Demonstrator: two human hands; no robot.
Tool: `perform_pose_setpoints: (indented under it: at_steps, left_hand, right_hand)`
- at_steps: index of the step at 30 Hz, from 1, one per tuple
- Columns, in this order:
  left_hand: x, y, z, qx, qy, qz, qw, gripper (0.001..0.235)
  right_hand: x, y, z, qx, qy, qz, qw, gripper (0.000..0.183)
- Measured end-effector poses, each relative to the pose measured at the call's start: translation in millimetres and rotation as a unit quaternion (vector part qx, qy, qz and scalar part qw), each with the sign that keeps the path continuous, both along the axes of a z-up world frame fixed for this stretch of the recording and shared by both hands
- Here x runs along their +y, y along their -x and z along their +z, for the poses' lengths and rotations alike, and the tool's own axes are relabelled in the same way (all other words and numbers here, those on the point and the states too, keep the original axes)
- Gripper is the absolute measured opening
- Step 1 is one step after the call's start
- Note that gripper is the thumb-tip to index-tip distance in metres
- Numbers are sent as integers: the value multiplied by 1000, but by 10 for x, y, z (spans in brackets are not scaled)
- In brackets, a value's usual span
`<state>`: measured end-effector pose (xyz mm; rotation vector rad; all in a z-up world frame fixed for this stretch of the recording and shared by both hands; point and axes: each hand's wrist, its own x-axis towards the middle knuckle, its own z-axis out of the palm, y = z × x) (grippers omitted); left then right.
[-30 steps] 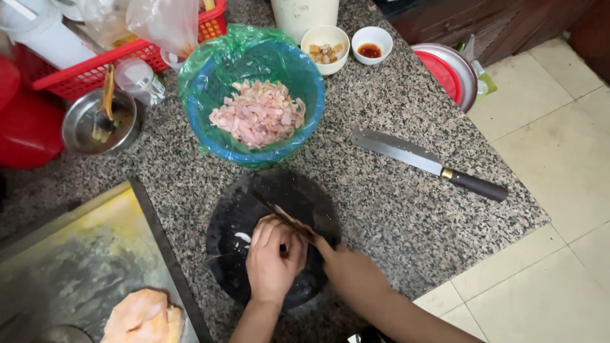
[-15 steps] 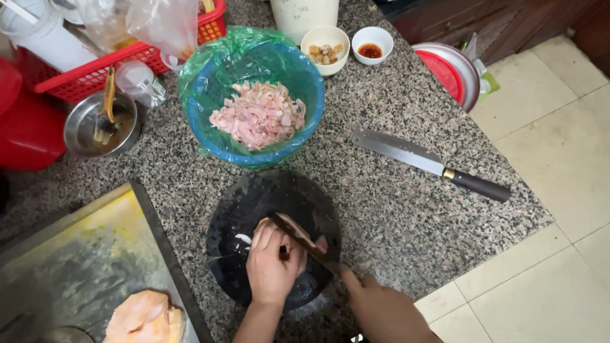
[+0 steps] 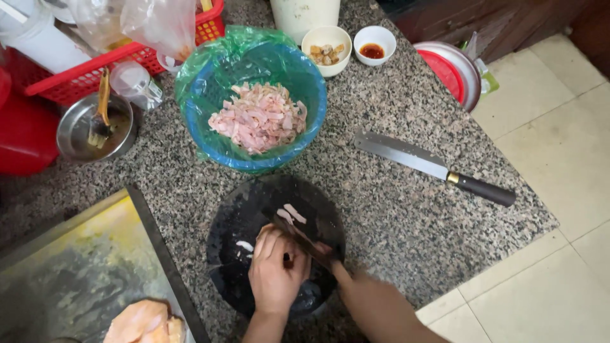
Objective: The person slices thin pieces of meat from a vertical rotisserie using a long knife. They then transfer the sliced meat to a black cutting board and chop it into smaller pieces, placing the chopped meat into a blue bowl.
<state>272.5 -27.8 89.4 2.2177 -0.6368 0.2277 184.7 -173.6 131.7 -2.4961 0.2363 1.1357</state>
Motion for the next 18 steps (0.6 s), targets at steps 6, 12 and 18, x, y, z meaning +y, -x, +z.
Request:
perform_pose_setpoints:
  at_steps: [6, 12, 18]
  left_hand:
    - [-32, -19, 89, -13, 0, 5, 1000, 9]
    - [-24, 5, 47, -8, -7, 19, 1000, 11]
    - [57, 46, -202, 60, -70, 42, 995, 22]
  right_hand:
    - [66, -27, -499, -144, 56, 37, 987, 62]
    - [69, -233, -349, -145, 16, 42, 988, 62]
    - [-78, -39, 505, 141, -18, 7, 990, 72]
